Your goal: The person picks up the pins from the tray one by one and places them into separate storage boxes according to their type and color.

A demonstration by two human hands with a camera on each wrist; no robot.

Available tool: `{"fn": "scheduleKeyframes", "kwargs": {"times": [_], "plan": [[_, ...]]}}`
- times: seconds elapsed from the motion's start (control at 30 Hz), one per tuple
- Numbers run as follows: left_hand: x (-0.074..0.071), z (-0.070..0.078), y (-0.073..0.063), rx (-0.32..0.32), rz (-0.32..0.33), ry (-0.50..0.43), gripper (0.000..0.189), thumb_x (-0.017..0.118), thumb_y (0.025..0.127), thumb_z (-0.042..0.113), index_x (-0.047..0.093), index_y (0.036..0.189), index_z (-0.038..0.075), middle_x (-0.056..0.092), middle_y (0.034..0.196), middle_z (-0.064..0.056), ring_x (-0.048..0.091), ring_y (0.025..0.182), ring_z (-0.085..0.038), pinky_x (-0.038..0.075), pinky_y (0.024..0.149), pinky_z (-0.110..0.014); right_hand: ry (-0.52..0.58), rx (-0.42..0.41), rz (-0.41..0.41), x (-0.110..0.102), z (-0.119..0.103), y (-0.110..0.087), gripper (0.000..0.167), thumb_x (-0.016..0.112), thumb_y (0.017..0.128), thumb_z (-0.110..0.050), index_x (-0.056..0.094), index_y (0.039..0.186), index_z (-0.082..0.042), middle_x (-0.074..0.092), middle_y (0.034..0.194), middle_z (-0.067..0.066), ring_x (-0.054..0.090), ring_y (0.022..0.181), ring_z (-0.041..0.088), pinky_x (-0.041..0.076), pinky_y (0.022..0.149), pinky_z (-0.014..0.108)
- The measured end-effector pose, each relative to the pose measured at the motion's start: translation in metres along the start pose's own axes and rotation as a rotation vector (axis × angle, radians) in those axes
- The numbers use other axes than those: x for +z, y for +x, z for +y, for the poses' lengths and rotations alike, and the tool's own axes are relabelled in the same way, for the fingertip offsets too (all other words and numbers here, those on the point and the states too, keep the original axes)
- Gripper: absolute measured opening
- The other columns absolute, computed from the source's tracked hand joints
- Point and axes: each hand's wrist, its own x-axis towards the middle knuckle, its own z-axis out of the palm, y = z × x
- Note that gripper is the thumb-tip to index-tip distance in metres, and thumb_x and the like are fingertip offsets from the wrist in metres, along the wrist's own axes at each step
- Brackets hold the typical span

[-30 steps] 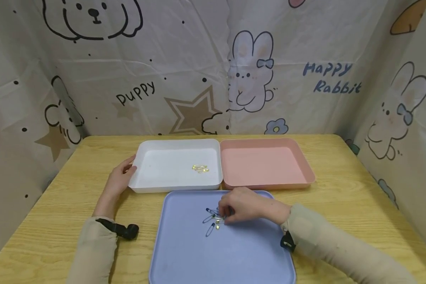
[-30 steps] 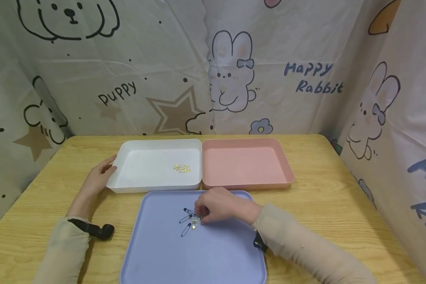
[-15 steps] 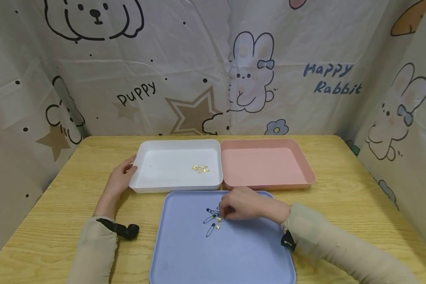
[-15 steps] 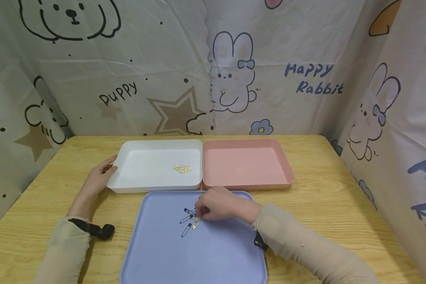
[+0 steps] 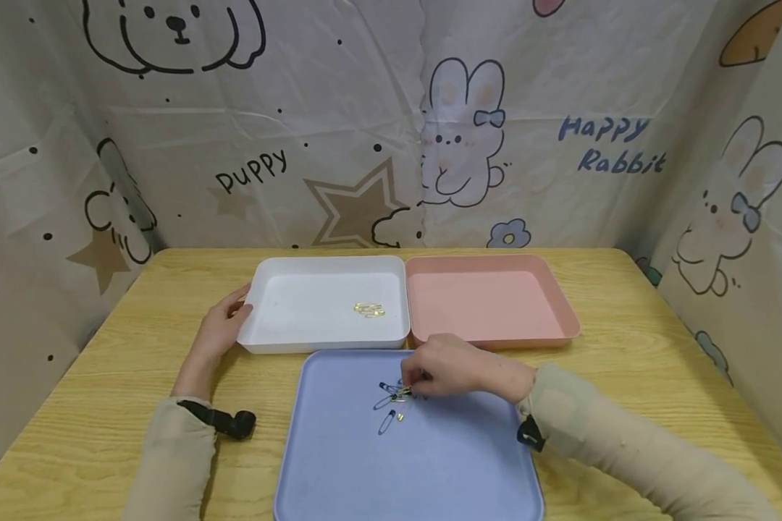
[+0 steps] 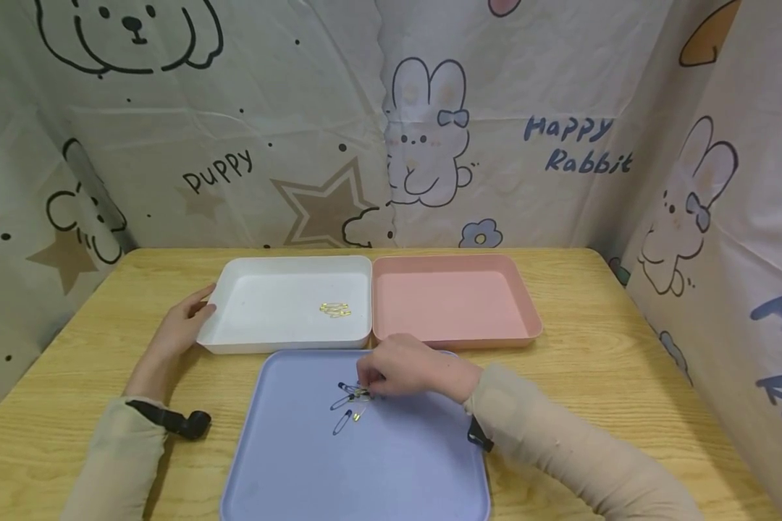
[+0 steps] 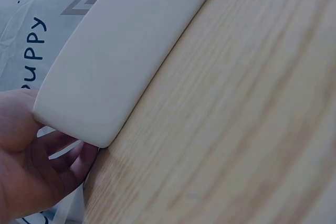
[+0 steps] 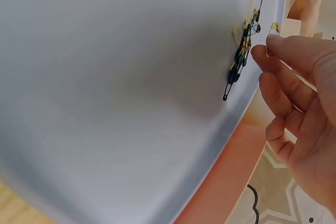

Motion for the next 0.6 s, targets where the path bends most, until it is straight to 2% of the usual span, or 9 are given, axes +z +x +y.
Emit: {"fn": "scheduleKeyframes", "kwargs": {"times": [0.6], "plan": [[0.001,-0.003,0.0,0.002,0.008,-0.002,0.051,0.036,0.097,0.032,0.024,0.145,0.018,0.033,0.138,-0.025,0.035,0.119,-0.036,0.035,0.093,-0.044,-0.068,0.018,0.051,-0.018,0.004,0.018,0.003,0.065,0.081,-0.022,0.063,0.079,-0.022,0.062,0.071,-0.015,0.048,0.057,-0.002,0.04,0.057,0.018]]}}
